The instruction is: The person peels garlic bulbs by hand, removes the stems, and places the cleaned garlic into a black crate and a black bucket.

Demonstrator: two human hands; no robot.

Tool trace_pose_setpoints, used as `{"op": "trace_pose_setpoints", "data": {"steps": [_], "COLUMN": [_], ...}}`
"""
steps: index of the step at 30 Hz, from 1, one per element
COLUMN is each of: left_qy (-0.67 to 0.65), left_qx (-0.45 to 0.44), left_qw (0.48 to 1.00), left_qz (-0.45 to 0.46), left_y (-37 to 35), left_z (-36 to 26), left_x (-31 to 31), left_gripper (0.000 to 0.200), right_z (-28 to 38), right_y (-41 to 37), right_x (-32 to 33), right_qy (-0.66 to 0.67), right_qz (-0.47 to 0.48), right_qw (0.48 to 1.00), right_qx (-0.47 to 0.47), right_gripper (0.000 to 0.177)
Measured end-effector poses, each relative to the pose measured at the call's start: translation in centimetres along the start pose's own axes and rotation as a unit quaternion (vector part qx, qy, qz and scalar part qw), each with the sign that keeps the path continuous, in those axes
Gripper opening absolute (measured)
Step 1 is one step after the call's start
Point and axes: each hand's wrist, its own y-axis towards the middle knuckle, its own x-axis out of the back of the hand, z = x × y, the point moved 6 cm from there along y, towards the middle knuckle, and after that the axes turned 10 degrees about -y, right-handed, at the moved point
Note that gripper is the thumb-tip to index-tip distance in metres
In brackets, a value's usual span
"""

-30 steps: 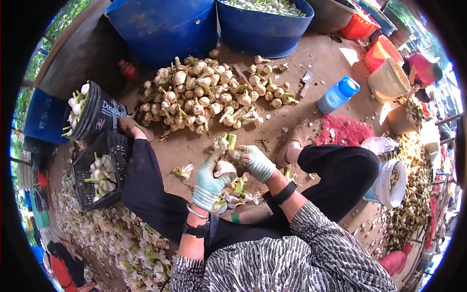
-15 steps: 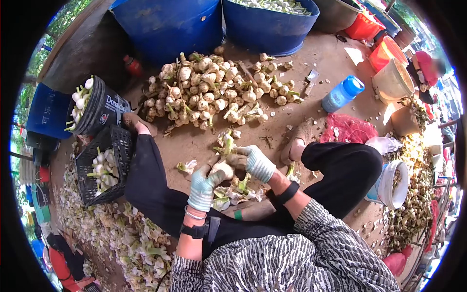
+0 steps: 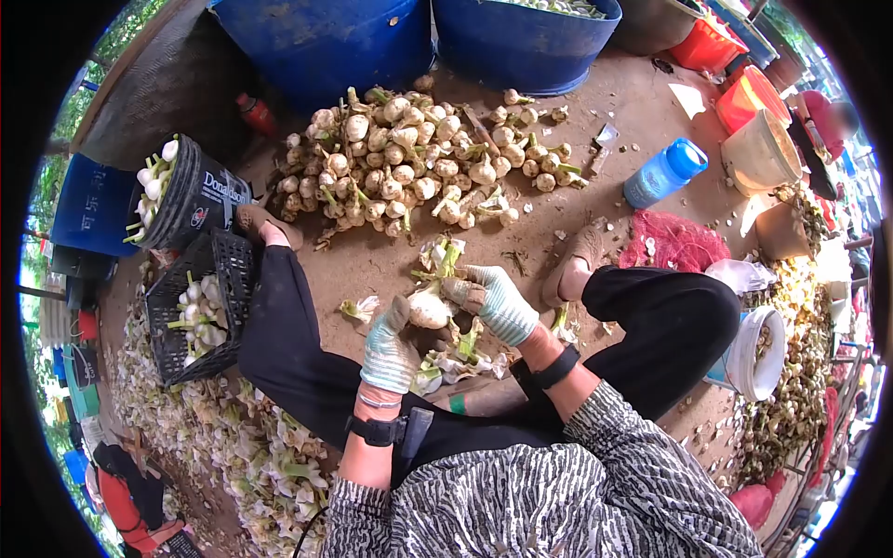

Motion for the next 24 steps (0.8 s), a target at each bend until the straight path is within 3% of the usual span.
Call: {"op": "trace_pose_setpoints", "data": {"steps": [1, 3, 5, 6, 7, 9, 11, 13, 14, 15, 16, 17, 18, 19, 21, 22, 23, 24], "left_qy": [0.000, 0.161, 0.167, 0.143, 0.118, 0.107, 0.103, 0.113, 0.123, 0.122, 0.347, 0.541, 0.500, 0.500, 0.312, 0.172, 0.171, 0.096], "left_qx": [0.001, -0.122, -0.127, -0.104, -0.082, -0.067, -0.077, -0.093, -0.109, -0.109, -0.279, -0.424, -0.388, -0.389, -0.240, -0.197, -0.196, -0.122], "left_qw": [1.000, 0.979, 0.978, 0.984, 0.990, 0.992, 0.992, 0.989, 0.985, 0.985, 0.893, 0.723, 0.769, 0.769, 0.916, 0.963, 0.963, 0.985], "left_qz": [0.000, -0.009, -0.017, -0.014, -0.010, 0.002, -0.013, -0.030, -0.047, -0.047, -0.059, -0.068, -0.086, -0.089, -0.075, -0.068, -0.067, -0.073], "left_y": [0.1, 0.0, -0.2, -0.4, -0.5, 0.0, 0.0, -0.4, -0.5, -0.5, -1.3, -2.6, -2.7, -2.5, -1.2, -1.0, -0.8, -0.2], "left_z": [0.0, -1.2, -1.5, -1.4, -1.3, -0.9, -0.9, -1.2, -1.5, -1.4, -3.2, -4.0, -3.9, -4.3, -3.8, -3.0, -3.0, -2.2], "left_x": [-0.1, -0.7, -0.7, -0.6, -0.6, 0.2, 0.8, 1.0, 1.1, 0.9, -0.6, -2.8, -2.9, -2.5, -0.2, -0.3, -0.2, 0.4], "left_gripper": [0.057, 0.055, 0.054, 0.051, 0.048, 0.046, 0.045, 0.043, 0.042, 0.042, 0.042, 0.043, 0.042, 0.042, 0.035, 0.030, 0.030, 0.034], "right_z": [-0.9, -4.0, -5.3, -6.3, -5.2, -3.8, -2.9, -3.3, -3.4, -3.7, -3.8, -3.7, -3.5, -3.3, -3.7, -3.3, -2.8, -2.5], "right_y": [0.2, 0.9, 1.6, 1.8, 1.6, 1.4, 1.6, 1.1, 1.0, 0.9, 0.8, 0.7, 0.6, 0.6, 0.7, 0.7, 0.7, 0.4], "right_x": [0.2, 1.1, 2.1, 2.3, 1.8, 0.0, -0.3, -0.3, -0.5, -1.2, -1.7, -1.8, -1.9, -2.1, -2.0, -2.0, -1.9, -2.1], "right_qy": [0.002, 0.005, -0.059, -0.142, -0.142, 0.093, 0.057, 0.066, 0.065, 0.175, 0.283, 0.283, 0.306, 0.329, 0.338, 0.340, 0.342, 0.333], "right_qz": [-0.015, -0.031, -0.026, -0.006, -0.006, 0.037, 0.031, 0.035, 0.035, 0.041, 0.047, 0.047, 0.040, 0.035, 0.043, 0.041, 0.038, 0.039], "right_qw": [1.000, 0.999, 0.993, 0.989, 0.989, 0.995, 0.998, 0.994, 0.994, 0.978, 0.949, 0.949, 0.943, 0.937, 0.934, 0.935, 0.935, 0.938], "right_qx": [-0.015, -0.031, 0.098, 0.033, 0.033, -0.018, 0.019, -0.078, -0.079, -0.105, -0.130, -0.130, -0.121, -0.113, -0.108, -0.097, -0.085, -0.090], "right_gripper": [0.030, 0.030, 0.028, 0.024, 0.024, 0.020, 0.022, 0.020, 0.020, 0.017, 0.014, 0.014, 0.012, 0.011, 0.012, 0.013, 0.013, 0.013]}}
